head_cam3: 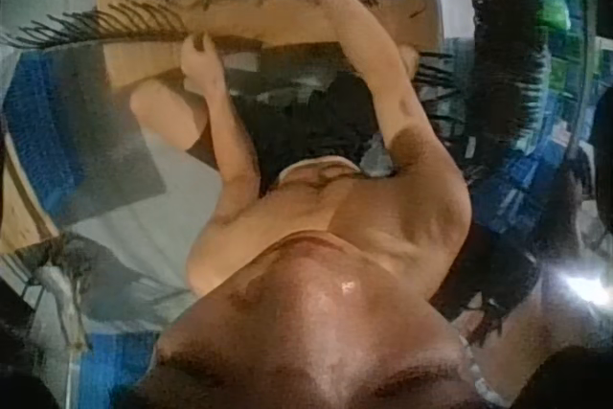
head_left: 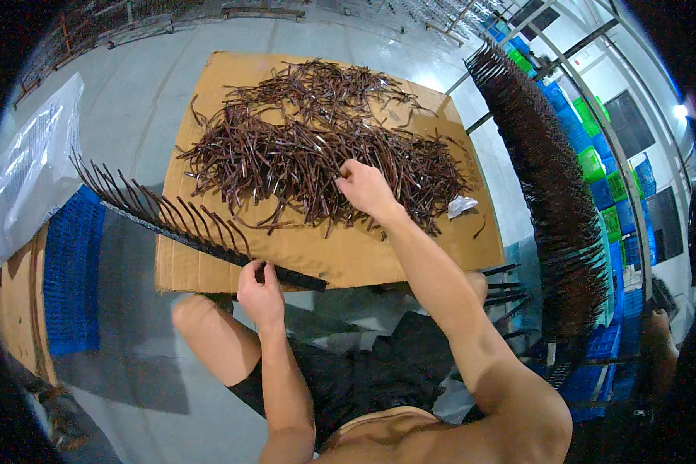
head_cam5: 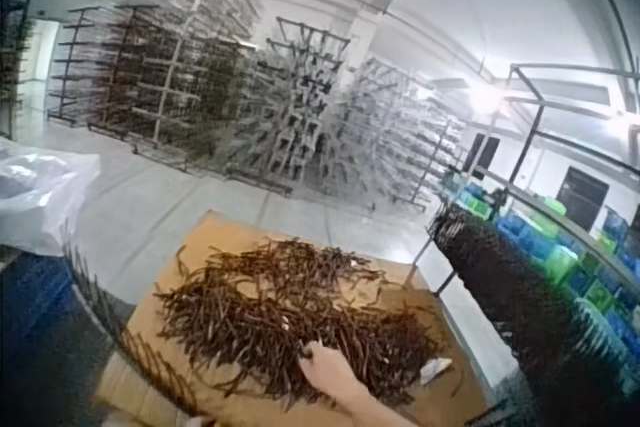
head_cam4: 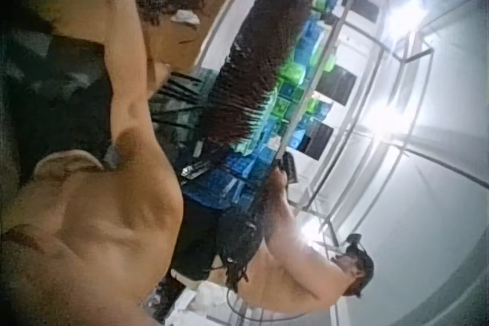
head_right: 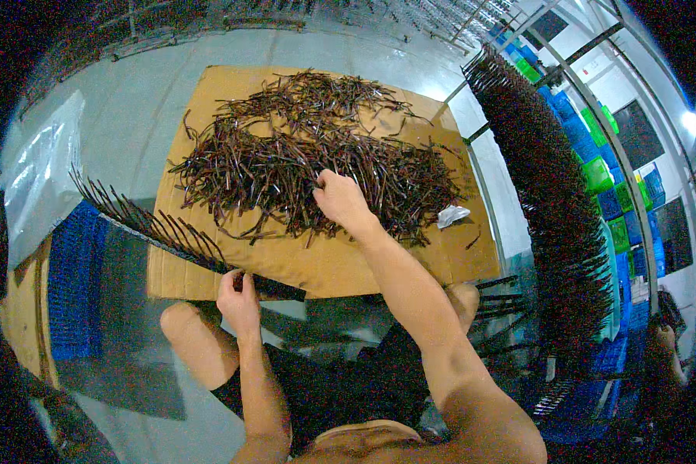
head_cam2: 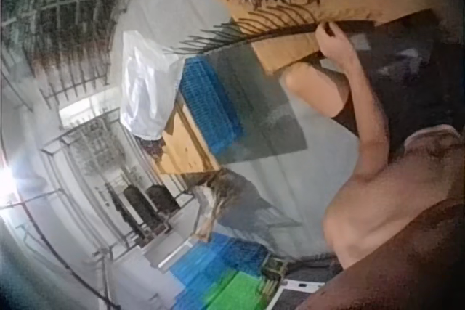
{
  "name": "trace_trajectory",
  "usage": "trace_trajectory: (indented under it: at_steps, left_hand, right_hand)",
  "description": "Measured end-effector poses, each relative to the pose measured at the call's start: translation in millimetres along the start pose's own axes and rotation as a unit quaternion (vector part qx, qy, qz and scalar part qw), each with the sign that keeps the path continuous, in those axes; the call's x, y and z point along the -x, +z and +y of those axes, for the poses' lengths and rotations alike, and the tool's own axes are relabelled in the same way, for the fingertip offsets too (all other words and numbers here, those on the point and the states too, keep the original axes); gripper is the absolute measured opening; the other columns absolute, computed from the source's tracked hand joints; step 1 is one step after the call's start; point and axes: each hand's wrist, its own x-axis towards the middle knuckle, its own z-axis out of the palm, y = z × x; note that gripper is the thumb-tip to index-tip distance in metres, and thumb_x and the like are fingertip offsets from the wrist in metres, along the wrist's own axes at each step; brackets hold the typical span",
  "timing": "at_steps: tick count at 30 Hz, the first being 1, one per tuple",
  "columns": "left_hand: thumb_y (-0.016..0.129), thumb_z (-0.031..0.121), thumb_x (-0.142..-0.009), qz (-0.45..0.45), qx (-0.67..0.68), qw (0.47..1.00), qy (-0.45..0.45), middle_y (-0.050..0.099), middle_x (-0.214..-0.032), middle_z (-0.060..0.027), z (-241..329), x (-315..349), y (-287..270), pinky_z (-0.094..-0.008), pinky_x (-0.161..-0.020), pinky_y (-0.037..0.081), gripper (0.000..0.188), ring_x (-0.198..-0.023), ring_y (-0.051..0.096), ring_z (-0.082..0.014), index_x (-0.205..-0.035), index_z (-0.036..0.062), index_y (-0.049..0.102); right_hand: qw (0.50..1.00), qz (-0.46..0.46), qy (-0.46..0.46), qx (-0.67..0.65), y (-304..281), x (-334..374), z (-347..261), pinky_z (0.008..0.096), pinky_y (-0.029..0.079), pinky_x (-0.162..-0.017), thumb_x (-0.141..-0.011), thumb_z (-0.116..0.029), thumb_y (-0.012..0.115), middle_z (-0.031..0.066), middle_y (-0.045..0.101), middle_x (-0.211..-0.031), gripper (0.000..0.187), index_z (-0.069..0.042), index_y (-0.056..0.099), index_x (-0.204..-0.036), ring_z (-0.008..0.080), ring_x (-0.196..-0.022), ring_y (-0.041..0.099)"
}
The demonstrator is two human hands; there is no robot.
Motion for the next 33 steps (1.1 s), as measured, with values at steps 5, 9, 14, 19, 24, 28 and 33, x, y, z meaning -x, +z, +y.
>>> trace_trajectory:
  at_steps: [5, 9, 14, 19, 24, 28, 33]
  left_hand:
    - [0.067, 0.012, -0.082, 0.018, 0.0, 1.0, 0.006, 0.065, -0.087, -0.014, -1, 2, 5, -0.0346, -0.072, 0.05, 0.017, -0.075, 0.063, -0.0277, -0.092, -0.0019, 0.065]
    - [0.067, 0.012, -0.083, -0.003, 0.006, 1.0, -0.025, 0.065, -0.086, -0.0137, 9, 1, 1, -0.0335, -0.069, 0.05, 0.017, -0.074, 0.063, -0.0246, -0.093, -0.0019, 0.065]
    - [0.068, 0.014, -0.085, 0.015, -0.007, 0.999, -0.037, 0.068, -0.085, -0.0116, 2, 2, 1, -0.0311, -0.069, 0.049, 0.02, -0.072, 0.061, -0.0187, -0.094, -0.0028, 0.066]
    - [0.068, 0.011, -0.084, 0.002, -0.012, 1.0, -0.016, 0.068, -0.087, -0.0151, 14, 5, -3, -0.0319, -0.071, 0.051, 0.019, -0.077, 0.066, -0.0253, -0.095, -0.003, 0.066]
    - [0.068, 0.009, -0.084, 0.038, -0.075, 0.994, 0.074, 0.068, -0.087, -0.0162, -8, 3, 1, -0.0314, -0.069, 0.053, 0.014, -0.074, 0.067, -0.027, -0.093, -0.0007, 0.068]
    - [0.069, 0.008, -0.082, 0.039, -0.093, 0.99, 0.099, 0.067, -0.085, -0.0133, -8, 2, 2, -0.0364, -0.068, 0.051, 0.009, -0.076, 0.063, -0.0298, -0.087, 0.0013, 0.067]
    - [0.068, 0.009, -0.082, 0.046, -0.113, 0.985, 0.118, 0.067, -0.085, -0.0148, -3, 3, -2, -0.0361, -0.069, 0.052, 0.011, -0.075, 0.065, -0.0299, -0.091, 0.0012, 0.068]
  right_hand:
    - [0.97, -0.037, 0.019, 0.24, 32, -19, -9, 0.0431, 0.056, -0.069, -0.082, -0.011, 0.057, 0.0212, 0.068, -0.084, 0.015, 0.0, 0.058, -0.092, 0.0375, -0.078, 0.068]
    - [0.978, -0.043, 0.001, 0.204, 37, -23, -1, 0.0425, 0.056, -0.065, -0.081, -0.008, 0.056, 0.022, 0.067, -0.085, 0.015, 0.001, 0.057, -0.093, 0.0366, -0.079, 0.069]
    - [0.86, -0.214, 0.254, -0.387, 15, 14, -11, 0.0221, 0.041, -0.048, -0.083, -0.012, 0.07, 0.0006, 0.062, -0.078, 0.012, -0.005, 0.063, -0.09, 0.0069, -0.061, 0.054]
    - [0.748, -0.207, 0.292, -0.558, 44, 71, -55, 0.0256, 0.045, -0.05, -0.084, -0.013, 0.07, 0.0026, 0.062, -0.078, 0.016, -0.006, 0.057, -0.091, 0.0126, -0.061, 0.058]
    - [0.864, -0.113, 0.099, -0.48, 89, 86, -78, 0.0249, 0.048, -0.062, -0.084, -0.009, 0.069, 0.0045, 0.063, -0.078, 0.018, -0.001, 0.056, -0.093, 0.0094, -0.067, 0.057]
    - [0.887, -0.074, 0.04, -0.454, 102, 99, -81, 0.0255, 0.048, -0.067, -0.084, -0.007, 0.068, 0.0048, 0.064, -0.08, 0.018, 0.0, 0.057, -0.095, 0.0106, -0.072, 0.058]
    - [0.856, -0.073, 0.055, -0.509, 102, 106, -84, 0.0261, 0.049, -0.071, -0.085, -0.007, 0.068, 0.0071, 0.066, -0.084, 0.017, -0.001, 0.057, -0.096, 0.0114, -0.078, 0.061]
